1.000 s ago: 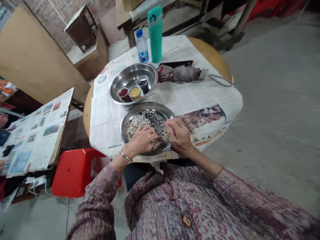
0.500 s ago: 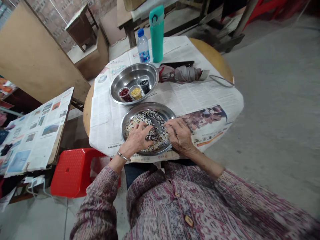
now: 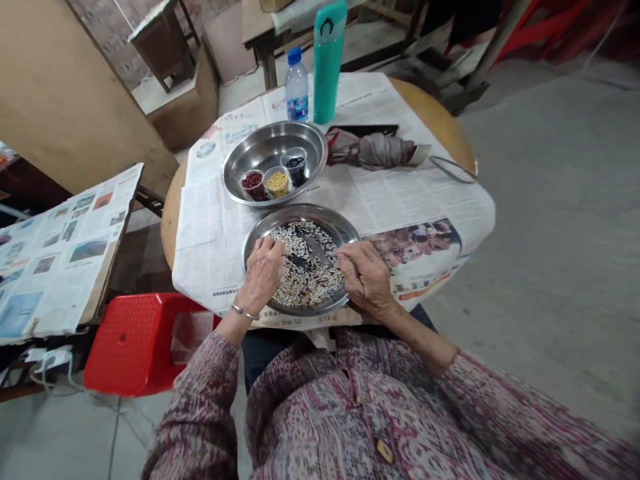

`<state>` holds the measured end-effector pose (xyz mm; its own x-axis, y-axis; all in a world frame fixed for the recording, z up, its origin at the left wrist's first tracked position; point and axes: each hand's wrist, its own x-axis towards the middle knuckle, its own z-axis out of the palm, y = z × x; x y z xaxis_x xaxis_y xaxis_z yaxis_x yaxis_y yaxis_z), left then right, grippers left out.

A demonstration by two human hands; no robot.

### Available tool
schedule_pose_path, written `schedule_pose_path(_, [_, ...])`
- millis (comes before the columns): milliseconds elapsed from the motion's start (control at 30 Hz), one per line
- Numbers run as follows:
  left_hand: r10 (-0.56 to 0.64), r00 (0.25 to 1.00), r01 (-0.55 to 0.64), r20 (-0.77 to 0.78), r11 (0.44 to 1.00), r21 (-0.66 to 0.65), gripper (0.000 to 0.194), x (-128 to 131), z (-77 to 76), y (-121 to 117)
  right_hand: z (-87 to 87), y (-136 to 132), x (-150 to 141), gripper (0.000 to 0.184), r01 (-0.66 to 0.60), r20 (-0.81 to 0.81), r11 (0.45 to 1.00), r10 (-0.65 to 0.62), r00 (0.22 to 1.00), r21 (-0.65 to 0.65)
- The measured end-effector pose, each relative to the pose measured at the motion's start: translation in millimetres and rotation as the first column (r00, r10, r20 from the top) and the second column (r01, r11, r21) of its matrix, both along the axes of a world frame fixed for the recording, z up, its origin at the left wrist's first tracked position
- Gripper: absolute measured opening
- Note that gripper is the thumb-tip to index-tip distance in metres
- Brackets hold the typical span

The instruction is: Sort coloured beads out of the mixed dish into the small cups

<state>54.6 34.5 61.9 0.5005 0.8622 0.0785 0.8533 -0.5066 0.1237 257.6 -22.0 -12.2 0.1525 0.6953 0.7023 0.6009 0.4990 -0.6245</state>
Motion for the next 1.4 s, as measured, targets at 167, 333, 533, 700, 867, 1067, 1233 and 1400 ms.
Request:
schedule_pose_path(167, [0.116,0.99,-0.123,0.083,0.989,0.084,0.042,-19,-5.1,-12,-2.3,-1,1,0.014,-0.012,-0.006,1.0,0.012,1.0,-0.023])
schedule_pose_path(333, [0.157,0.987,-0.155,0.042,0.987,-0.046,0.04,-12,-16.8,-12,-3.3,-1,2,0.014,-0.023,0.006,1.0,0.023,1.0,-0.017])
schedule_pose_path(533, [0.04,0.96,-0.004,0.277,0.992,-0.126,0.032,14,-23.3,9,-0.9,-1,1,0.014,-0.027,-0.005,1.0,0.027,1.0,-0.012])
schedule_pose_path(700, [-0.065,0.935,0.084,0.348,0.996,-0.04,0.037,23,-16.4,20,0.7,-2,0,0.014,-0.021,-0.016,0.999,0.02,1.0,-0.027])
schedule_pose_path(867, [0.052,0.971,-0.07,0.233,0.995,0.07,0.018,13,-12.7,24,3.3,-2,1,0.014,-0.025,0.012,1.0,0.025,1.0,-0.011])
schedule_pose_path(1067, [0.159,0.977,-0.165,0.143,0.986,0.033,0.031,25,-21.3,25,4.3,-2,0,0.013,-0.024,0.008,1.0,0.024,1.0,-0.012])
schedule_pose_path(1233, [-0.107,0.961,0.142,0.255,0.982,-0.121,0.019,38,-16.3,10,4.2,-2,1,0.014,-0.034,0.003,0.999,0.034,0.999,-0.023])
schedule_pose_path(1400, [-0.208,0.953,0.262,0.22,0.931,-0.253,0.018,18,7.1,-23,5.7,-2,1,0.014,-0.035,0.02,0.999,0.035,0.999,-0.013])
